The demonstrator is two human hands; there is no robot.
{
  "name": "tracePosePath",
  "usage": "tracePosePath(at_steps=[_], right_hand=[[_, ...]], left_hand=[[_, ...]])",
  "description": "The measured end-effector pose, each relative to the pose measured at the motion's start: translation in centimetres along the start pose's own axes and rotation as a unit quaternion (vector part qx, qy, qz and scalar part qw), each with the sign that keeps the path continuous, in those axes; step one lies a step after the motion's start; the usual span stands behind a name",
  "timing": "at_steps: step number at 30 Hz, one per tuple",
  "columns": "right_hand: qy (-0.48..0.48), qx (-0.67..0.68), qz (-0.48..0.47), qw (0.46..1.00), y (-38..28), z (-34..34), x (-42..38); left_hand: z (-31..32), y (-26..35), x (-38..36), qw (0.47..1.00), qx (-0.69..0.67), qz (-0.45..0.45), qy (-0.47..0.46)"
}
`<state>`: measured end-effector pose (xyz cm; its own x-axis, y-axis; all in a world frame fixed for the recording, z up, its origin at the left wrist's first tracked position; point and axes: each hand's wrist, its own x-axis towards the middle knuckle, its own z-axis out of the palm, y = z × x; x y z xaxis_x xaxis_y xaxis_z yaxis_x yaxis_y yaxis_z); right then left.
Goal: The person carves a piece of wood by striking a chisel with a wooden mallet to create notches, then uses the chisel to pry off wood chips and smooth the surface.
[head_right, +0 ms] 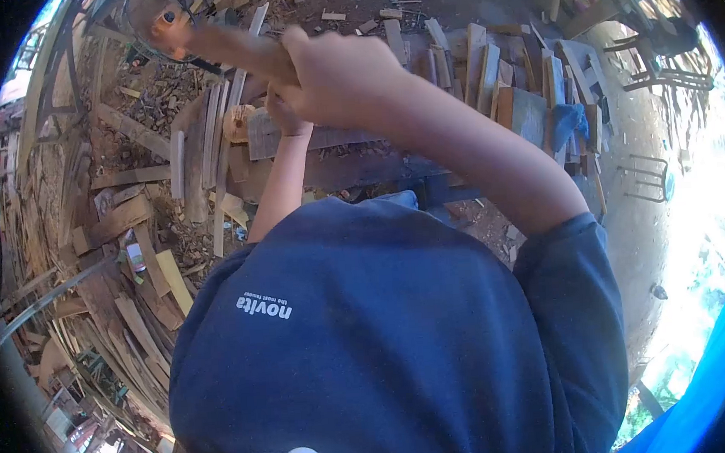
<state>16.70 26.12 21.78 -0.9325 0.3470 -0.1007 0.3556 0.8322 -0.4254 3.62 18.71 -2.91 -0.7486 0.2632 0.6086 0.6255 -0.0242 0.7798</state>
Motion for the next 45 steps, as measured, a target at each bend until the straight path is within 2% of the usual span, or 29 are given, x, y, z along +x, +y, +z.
tracePosePath(at_steps=[2, 3, 5, 8, 10, 12, 14, 15, 16, 17, 19, 20, 21, 24, 25, 26, 28, 29, 30, 31, 32, 33, 34, 35, 36, 39, 41, 44, 45], right_hand=[[0.117, 0.085, -0.020, 0.989, -1.6, -2.5, -0.5], [0.115, 0.084, -0.022, 0.990, -1.7, -2.2, -0.5], [0.255, 0.219, -0.060, 0.940, -1.7, -0.7, -0.5], [-0.035, 0.035, 0.029, 0.998, 1.1, 6.5, 0.7], [-0.032, 0.012, 0.049, 0.998, -0.3, 4.5, 1.2], [-0.013, 0.019, -0.001, 1.000, -1.4, 0.6, 0.9], [0.097, 0.086, -0.044, 0.991, -2.6, -2.0, -0.1], [0.096, 0.085, -0.044, 0.991, -2.4, -1.9, -0.3], [0.178, 0.163, -0.075, 0.968, -2.2, -1.4, -0.4], [0.258, 0.238, -0.105, 0.930, -1.8, -0.8, -0.6], [0.148, 0.197, -0.016, 0.969, 0.6, 4.1, -0.9], [0.029, 0.079, 0.059, 0.995, 1.7, 6.4, -0.8], [-0.024, 0.096, 0.089, 0.991, 2.0, 6.3, -1.0], [0.016, 0.044, 0.056, 0.997, 1.4, 1.5, -0.8], [0.085, 0.077, 0.011, 0.993, 1.4, 0.5, -0.9], [0.088, 0.078, 0.017, 0.993, 0.7, -1.4, -1.5], [0.144, 0.248, -0.002, 0.958, -1.3, -4.7, -2.7], [0.295, 0.230, -0.050, 0.926, -1.2, -2.0, -2.5], [0.297, 0.231, -0.048, 0.925, -0.4, 0.8, -2.6], [0.198, 0.168, 0.009, 0.965, 0.4, 3.5, -2.6], [0.096, 0.103, 0.063, 0.988, 0.8, 4.9, -2.6], [0.100, 0.102, 0.060, 0.988, 1.0, 5.0, -2.4], [0.056, 0.081, 0.074, 0.992, 1.0, 5.2, -2.4], [0.011, 0.053, 0.085, 0.995, 1.4, 5.1, -2.4], [0.012, 0.054, 0.089, 0.995, 1.2, 4.0, -2.5], [0.082, 0.072, 0.050, 0.993, 0.4, -0.2, -2.8], [0.194, 0.201, 0.020, 0.960, 0.5, -0.8, -3.1], [0.109, 0.092, 0.070, 0.987, 2.5, 5.5, -2.8], [0.018, 0.127, 0.128, 0.983, 3.1, 7.5, -3.1]], left_hand=[[-0.3, 0.7, 0.5, 0.998, 0.067, 0.003, -0.018], [-0.3, 0.8, 0.5, 0.995, 0.093, 0.009, -0.027], [-0.4, 0.8, 0.7, 0.992, 0.116, 0.016, -0.037], [-0.4, 0.8, 0.7, 0.999, -0.024, 0.026, -0.040], [-0.7, 3.3, 2.3, 0.987, 0.036, -0.123, -0.095], [-0.8, 6.2, 4.0, 0.947, 0.097, -0.272, -0.143], [-1.0, 7.6, 4.7, 0.878, 0.156, -0.412, -0.189], [-0.5, 5.0, 3.1, 0.877, 0.156, -0.413, -0.189], [0.4, 0.3, 0.5, 0.962, 0.081, -0.236, -0.114], [0.8, -2.3, -0.8, 0.998, 0.002, -0.046, -0.033], [0.0, -0.3, -0.2, 0.999, -0.001, -0.031, -0.031], [-0.3, 0.6, 0.1, 0.999, -0.003, -0.018, -0.027], [0.3, -0.2, 0.0, 0.999, -0.049, -0.007, -0.015], [0.7, -0.2, 0.2, 0.998, 0.031, 0.048, -0.012], [0.6, 0.1, 0.2, 0.998, 0.029, 0.048, -0.019], [0.5, 0.5, 0.3, 0.999, 0.019, 0.028, -0.023], [0.6, 0.6, 0.1, 1.000, 0.006, 0.005, -0.030], [0.6, 0.7, 0.1, 1.000, 0.004, 0.025, -0.019], [0.5, 0.7, 0.2, 0.999, 0.002, 0.045, -0.007], [0.6, -0.7, -0.4, 0.999, 0.002, 0.046, -0.011], [1.2, -3.2, -1.6, 0.993, -0.109, -0.035, -0.024], [1.6, -3.5, -1.2, 0.969, -0.219, -0.112, -0.034], [1.4, -3.8, -0.8, 0.969, -0.219, -0.108, -0.045], [2.0, -4.1, -0.4, 0.990, -0.140, -0.006, -0.023], [2.0, -3.6, -0.2, 0.994, -0.057, 0.092, 0.000], [0.6, -2.0, -0.6, 0.998, -0.020, 0.002, -0.057], [1.1, -4.9, -1.0, 0.995, -0.075, -0.008, -0.061], [1.1, -2.8, -1.2, 0.987, -0.141, -0.055, -0.048], [0.9, -1.1, -0.9, 0.983, -0.154, -0.092, -0.033]])
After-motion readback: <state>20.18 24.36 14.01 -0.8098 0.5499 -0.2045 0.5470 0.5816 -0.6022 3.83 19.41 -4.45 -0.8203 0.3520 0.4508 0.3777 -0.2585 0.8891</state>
